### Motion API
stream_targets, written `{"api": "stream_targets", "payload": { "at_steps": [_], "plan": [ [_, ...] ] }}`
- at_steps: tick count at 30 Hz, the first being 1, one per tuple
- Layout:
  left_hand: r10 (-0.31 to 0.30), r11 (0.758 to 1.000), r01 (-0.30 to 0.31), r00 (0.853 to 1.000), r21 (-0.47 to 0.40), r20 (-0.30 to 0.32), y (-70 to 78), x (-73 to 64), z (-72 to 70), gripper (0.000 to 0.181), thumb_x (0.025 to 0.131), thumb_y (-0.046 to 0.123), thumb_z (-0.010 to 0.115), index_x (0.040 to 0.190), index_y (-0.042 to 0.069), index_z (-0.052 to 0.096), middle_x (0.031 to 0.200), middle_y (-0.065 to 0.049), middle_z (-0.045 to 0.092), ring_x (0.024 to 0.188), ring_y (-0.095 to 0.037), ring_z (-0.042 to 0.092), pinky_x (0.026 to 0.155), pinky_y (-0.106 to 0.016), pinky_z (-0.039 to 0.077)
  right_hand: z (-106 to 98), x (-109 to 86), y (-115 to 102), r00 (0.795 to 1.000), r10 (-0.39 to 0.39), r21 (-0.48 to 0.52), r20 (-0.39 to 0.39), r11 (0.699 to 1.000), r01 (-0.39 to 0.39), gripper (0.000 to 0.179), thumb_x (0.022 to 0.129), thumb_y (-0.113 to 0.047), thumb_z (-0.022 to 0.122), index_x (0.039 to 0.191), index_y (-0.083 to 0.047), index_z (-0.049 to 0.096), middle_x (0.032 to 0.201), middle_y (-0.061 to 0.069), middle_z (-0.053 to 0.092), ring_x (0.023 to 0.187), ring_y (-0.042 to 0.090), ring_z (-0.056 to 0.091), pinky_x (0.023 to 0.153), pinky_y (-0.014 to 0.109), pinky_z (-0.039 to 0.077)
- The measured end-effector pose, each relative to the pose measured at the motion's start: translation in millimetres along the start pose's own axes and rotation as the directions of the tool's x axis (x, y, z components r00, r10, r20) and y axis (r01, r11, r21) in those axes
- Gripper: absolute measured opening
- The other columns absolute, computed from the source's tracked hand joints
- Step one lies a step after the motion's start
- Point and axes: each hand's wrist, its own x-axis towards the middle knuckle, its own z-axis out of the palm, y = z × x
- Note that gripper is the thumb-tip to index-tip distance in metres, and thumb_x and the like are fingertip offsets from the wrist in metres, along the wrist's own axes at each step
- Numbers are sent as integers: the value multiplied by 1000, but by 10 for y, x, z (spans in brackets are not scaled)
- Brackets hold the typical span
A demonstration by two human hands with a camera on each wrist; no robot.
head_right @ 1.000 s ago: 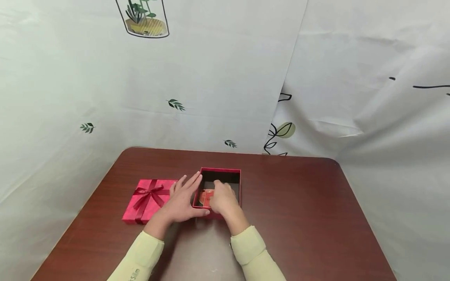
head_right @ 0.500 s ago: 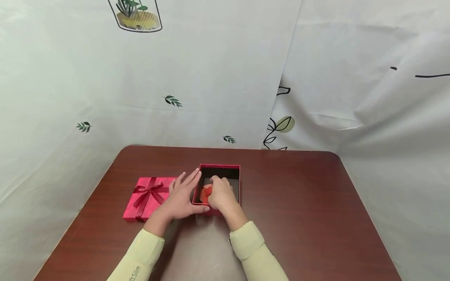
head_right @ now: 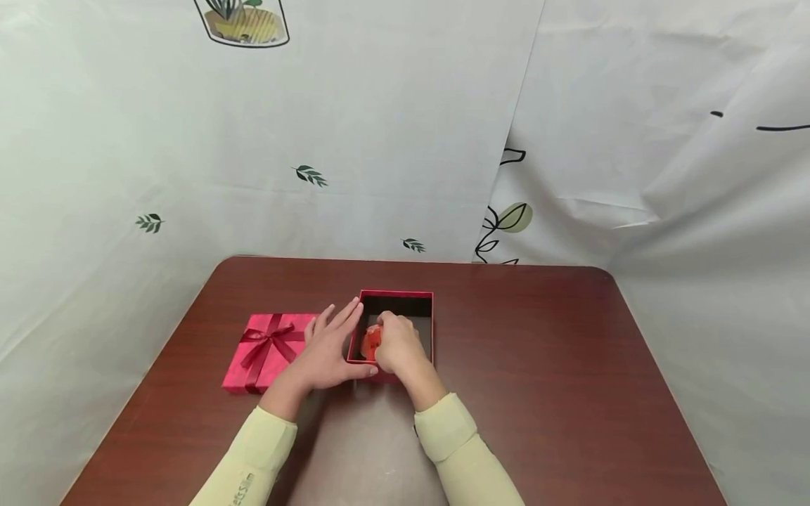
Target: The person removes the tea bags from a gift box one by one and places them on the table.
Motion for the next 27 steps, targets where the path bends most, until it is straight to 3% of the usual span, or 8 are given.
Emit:
{"api": "stream_targets", "payload": {
  "at_steps": [27],
  "plan": [
    [9,1000,-9,1000,13,-2,13,-5,-16,117,69,64,80,160,17,24,166,4,16,146,-43,13,110,-66,5,-97,-33,38,995,-44,32,-88,998,47,54,74,9,75,124,-8,62,105,10,60,80,25,53,60,33,51]
  ]
}}
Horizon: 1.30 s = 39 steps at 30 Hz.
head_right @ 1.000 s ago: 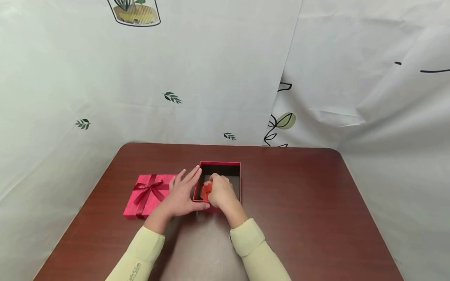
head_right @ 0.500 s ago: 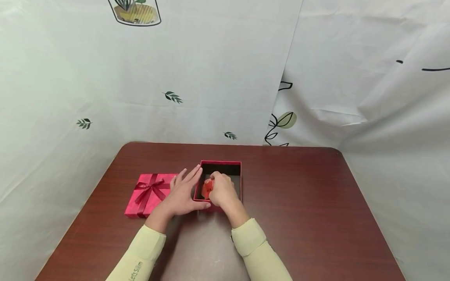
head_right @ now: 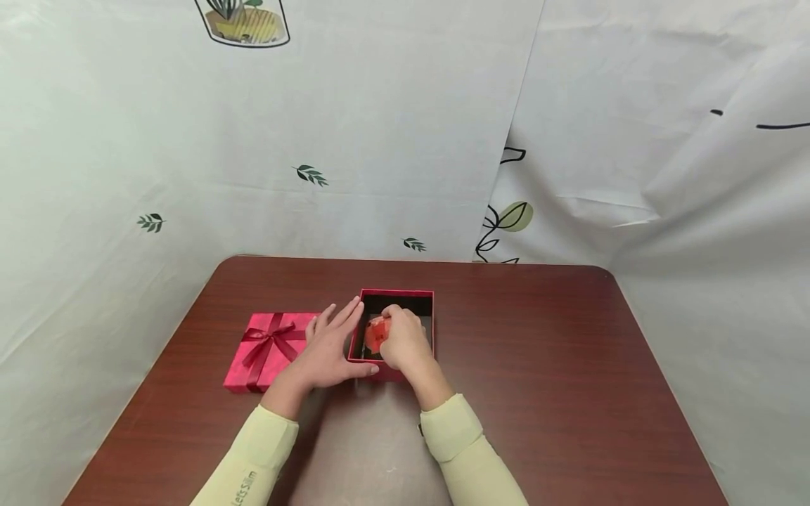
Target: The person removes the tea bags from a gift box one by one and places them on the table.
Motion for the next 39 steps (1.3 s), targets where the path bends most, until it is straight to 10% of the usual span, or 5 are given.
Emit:
{"api": "stream_targets", "payload": {
  "at_steps": [18,39],
  "plan": [
    [-18,999,18,1000,-38,-4,0,-9,3,118,67,59,84,160,18,25,165,4,18,146,-42,13,111,-66,4,-101,-21,83,995,-6,58,-101,998,12,51,78,4,77,125,-10,64,116,10,63,96,26,57,80,41,54],
    [-15,1000,15,1000,-12,18,4,1,-9,119,68,63,82,161,17,23,166,5,14,147,-39,9,111,-66,3,-271,-90,154,993,0,208,-120,978,25,56,78,6,81,127,-11,61,114,10,62,75,19,59,64,33,53]
  ]
}}
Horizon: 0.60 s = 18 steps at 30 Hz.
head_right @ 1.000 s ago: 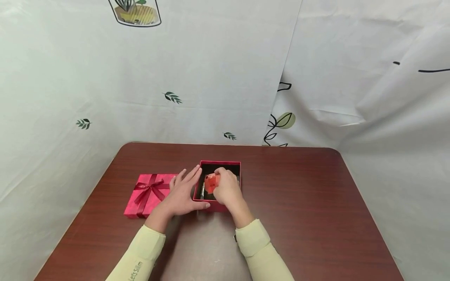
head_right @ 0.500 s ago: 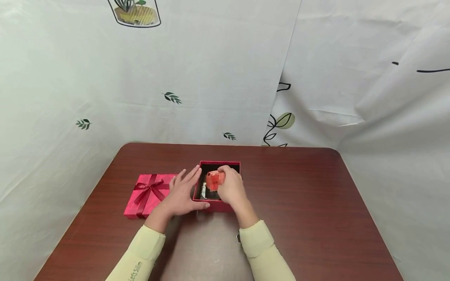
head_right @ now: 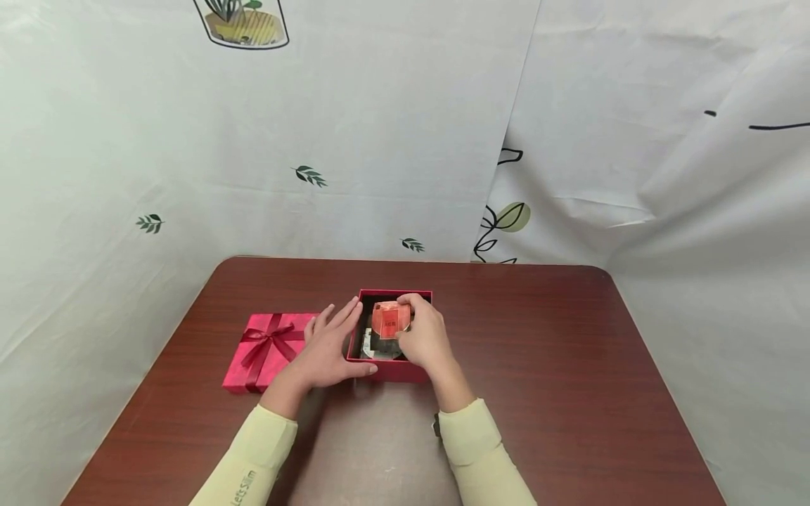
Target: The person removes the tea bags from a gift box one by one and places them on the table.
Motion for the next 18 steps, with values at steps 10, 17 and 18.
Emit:
{"api": "stream_targets", "payload": {
  "at_steps": [10,17,18],
  "plan": [
    [6,1000,-6,1000,17,-5,2,4,-4,119,68,64,81,161,17,23,166,5,15,147,-40,9,110,-67,5,-41,16,69,1000,-17,51,0,999,17,70,68,12,85,129,-12,59,115,10,59,77,22,60,64,33,55],
    [-8,1000,8,1000,14,6,11,10,-3,120,68,64,82,161,18,22,166,5,15,147,-41,9,111,-66,4,-98,-5,66,1000,0,84,22,996,-2,78,65,12,88,132,-14,57,118,10,57,83,24,61,68,35,58],
    [-11,1000,11,1000,14,8,14,10,-4,120,68,63,82,161,18,22,166,5,15,147,-41,9,111,-66,4,-105,-9,69,1000,4,91,25,996,-6,79,65,12,88,132,-15,57,118,10,56,84,24,61,67,35,58]
  ]
}}
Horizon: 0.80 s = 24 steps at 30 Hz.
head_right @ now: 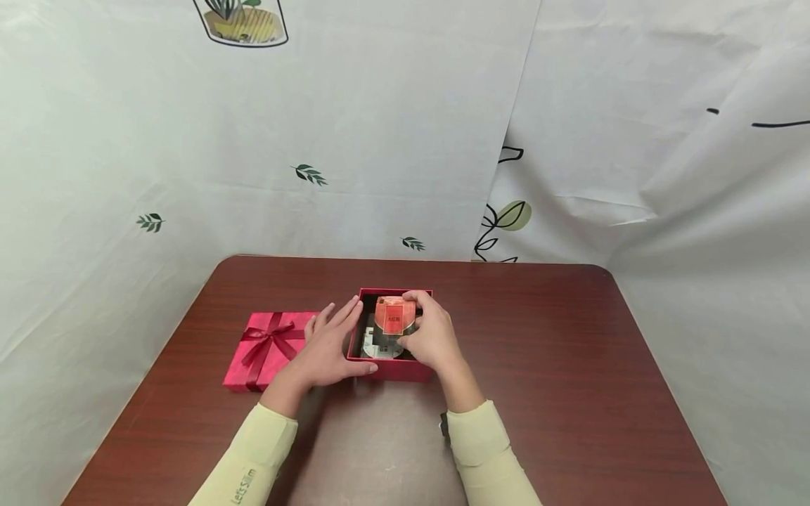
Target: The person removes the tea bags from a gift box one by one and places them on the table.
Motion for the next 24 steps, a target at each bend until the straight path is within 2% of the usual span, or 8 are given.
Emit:
{"api": "stream_targets", "payload": {
  "at_steps": [7,14,24],
  "plan": [
    [-13,1000,13,1000,-1,15,18,-2,-18,120,68,62,82,161,19,20,166,6,14,147,-38,7,111,-65,3,-55,-18,29,1000,3,31,5,1000,-3,80,64,13,87,133,-15,56,118,9,55,88,26,58,64,34,57],
    [-5,1000,5,1000,6,1,13,-2,-17,120,68,63,82,161,18,22,166,4,16,147,-39,9,111,-66,5,-92,-22,43,1000,13,73,22,997,-15,84,65,18,84,135,-17,54,121,8,56,89,26,60,63,35,57],
    [17,1000,-17,1000,13,-15,-7,0,6,119,69,63,81,161,16,23,165,3,17,146,-40,10,110,-67,5,-134,-35,89,999,15,155,50,988,-22,86,67,22,79,138,-16,51,122,10,59,80,27,63,66,36,58]
  ]
}}
